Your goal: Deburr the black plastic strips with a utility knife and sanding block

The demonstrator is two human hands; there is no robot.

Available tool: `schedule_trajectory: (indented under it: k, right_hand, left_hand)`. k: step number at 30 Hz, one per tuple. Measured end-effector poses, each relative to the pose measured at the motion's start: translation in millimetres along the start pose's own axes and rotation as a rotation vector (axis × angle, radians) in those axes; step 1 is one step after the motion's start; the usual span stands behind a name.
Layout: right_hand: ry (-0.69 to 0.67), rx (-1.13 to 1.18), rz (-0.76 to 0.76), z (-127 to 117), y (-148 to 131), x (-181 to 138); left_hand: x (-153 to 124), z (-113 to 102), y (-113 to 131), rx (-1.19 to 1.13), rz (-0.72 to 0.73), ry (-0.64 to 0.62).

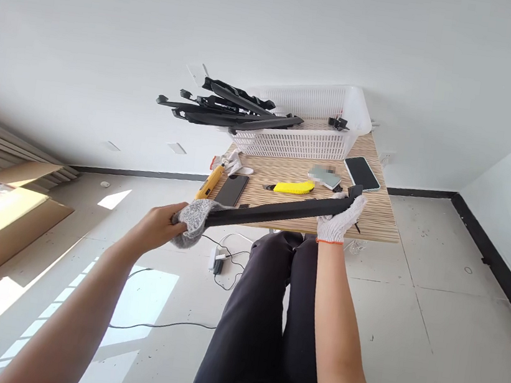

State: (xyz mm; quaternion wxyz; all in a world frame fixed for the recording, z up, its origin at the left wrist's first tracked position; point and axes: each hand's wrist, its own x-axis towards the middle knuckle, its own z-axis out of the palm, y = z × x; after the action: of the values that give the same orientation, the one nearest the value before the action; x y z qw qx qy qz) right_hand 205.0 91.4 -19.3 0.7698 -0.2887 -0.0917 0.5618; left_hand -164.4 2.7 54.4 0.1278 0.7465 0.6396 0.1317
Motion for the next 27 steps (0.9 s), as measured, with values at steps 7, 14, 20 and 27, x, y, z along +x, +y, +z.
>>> schedule_trajectory:
  k: [7, 14, 20, 27]
  right_hand:
    - [0.024, 0.038, 0.032, -1, -1, 4]
    - [0.128, 0.068, -0.03, -4, 4, 12]
    - [0.051, 0.027, -0.055, -6, 4, 13]
    - [0.073, 0.095, -0.006, -4, 1, 8]
  left_hand:
    - [-14, -2, 8, -0.325, -0.162, -0.03]
    - [-38, -10, -1, -0.525, -0.068, -0.131]
    - [-45, -12, -1, -0.446, -0.046, -0.108]
    - [-36, -6, 12, -0.331, -0.11, -0.051]
